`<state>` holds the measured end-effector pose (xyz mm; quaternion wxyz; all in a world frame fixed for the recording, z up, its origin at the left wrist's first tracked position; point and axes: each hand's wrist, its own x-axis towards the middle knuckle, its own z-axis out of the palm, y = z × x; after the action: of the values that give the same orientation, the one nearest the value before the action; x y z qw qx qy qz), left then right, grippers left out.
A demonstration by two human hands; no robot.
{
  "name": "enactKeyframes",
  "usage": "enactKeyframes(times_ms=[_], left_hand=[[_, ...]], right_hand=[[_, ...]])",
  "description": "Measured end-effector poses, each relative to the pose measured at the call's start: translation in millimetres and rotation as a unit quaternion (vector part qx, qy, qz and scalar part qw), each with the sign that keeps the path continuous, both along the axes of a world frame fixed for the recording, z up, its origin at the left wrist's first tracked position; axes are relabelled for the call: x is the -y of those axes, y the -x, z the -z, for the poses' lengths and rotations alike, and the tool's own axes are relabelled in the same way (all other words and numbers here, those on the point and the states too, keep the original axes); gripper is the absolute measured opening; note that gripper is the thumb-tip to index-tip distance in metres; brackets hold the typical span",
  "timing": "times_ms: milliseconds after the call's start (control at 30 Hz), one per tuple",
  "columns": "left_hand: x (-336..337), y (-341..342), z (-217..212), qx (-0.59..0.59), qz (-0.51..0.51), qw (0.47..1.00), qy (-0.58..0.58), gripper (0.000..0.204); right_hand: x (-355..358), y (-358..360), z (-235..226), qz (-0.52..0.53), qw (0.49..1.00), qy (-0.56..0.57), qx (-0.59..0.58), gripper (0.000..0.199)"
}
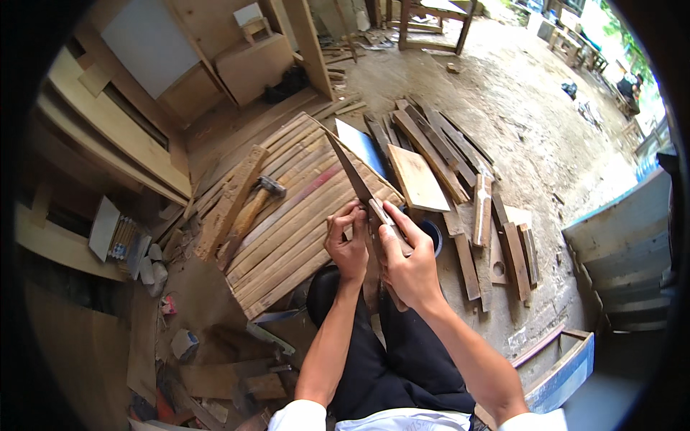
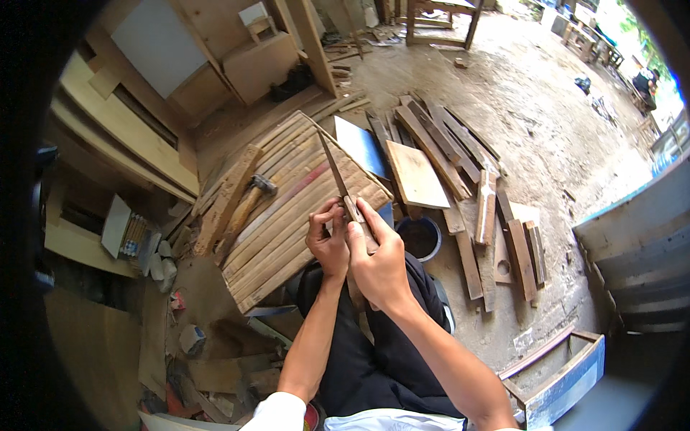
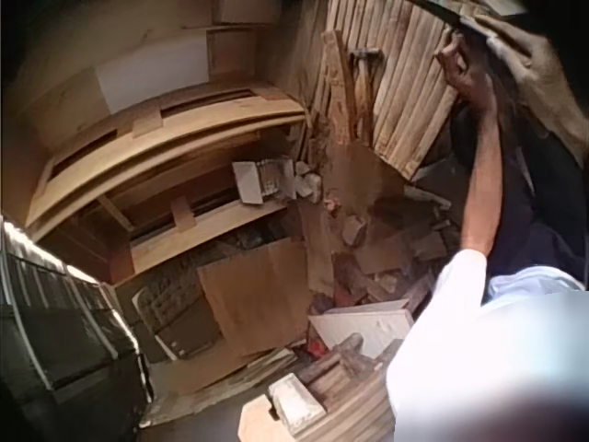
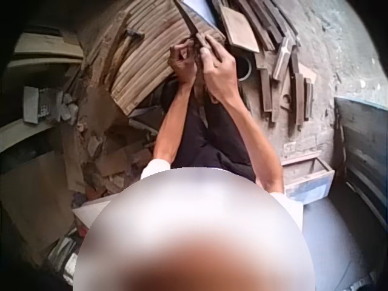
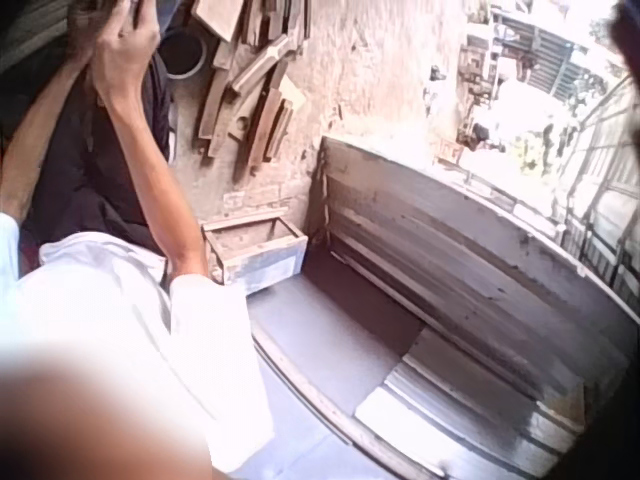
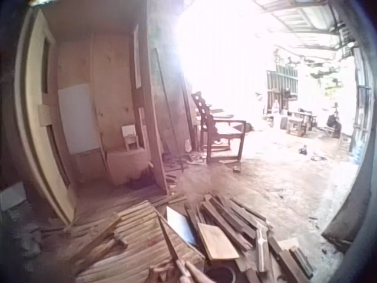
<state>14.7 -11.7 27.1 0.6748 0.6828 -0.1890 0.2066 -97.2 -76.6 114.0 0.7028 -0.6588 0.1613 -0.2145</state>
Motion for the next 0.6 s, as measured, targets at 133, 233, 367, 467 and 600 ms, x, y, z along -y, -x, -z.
enactKeyframes(times_ms=[133,233,367,467,600], left_hand=[[-1.5,-1.7,-0.8,0.116,-0.014,0.992,-0.056,0.007],[-2.5,-1.1,3.1,0.082,-0.009,0.996,-0.04,0.008],[-0.5,0.6,5.4,0.058,-0.003,0.998,-0.031,0.01],[0.4,-1.1,5.0,0.053,0.011,0.998,-0.019,0.008],[-1.5,-3.2,11.9,-0.019,0.025,0.999,0.044,0.007]], right_hand=[[-11.8,70.2,-6.5,0.014,0.998,-0.025,-0.057,0.045],[-33.1,176.0,-30.4,0.005,0.987,-0.044,-0.157,0.049],[-35.6,135.1,-33.8,0.047,0.994,0.069,-0.074,0.046],[-12.6,17.8,-13.2,0.045,0.999,0.003,-0.008,0.045],[-11.3,-5.8,-7.1,0.051,0.995,-0.05,-0.074,0.044]])
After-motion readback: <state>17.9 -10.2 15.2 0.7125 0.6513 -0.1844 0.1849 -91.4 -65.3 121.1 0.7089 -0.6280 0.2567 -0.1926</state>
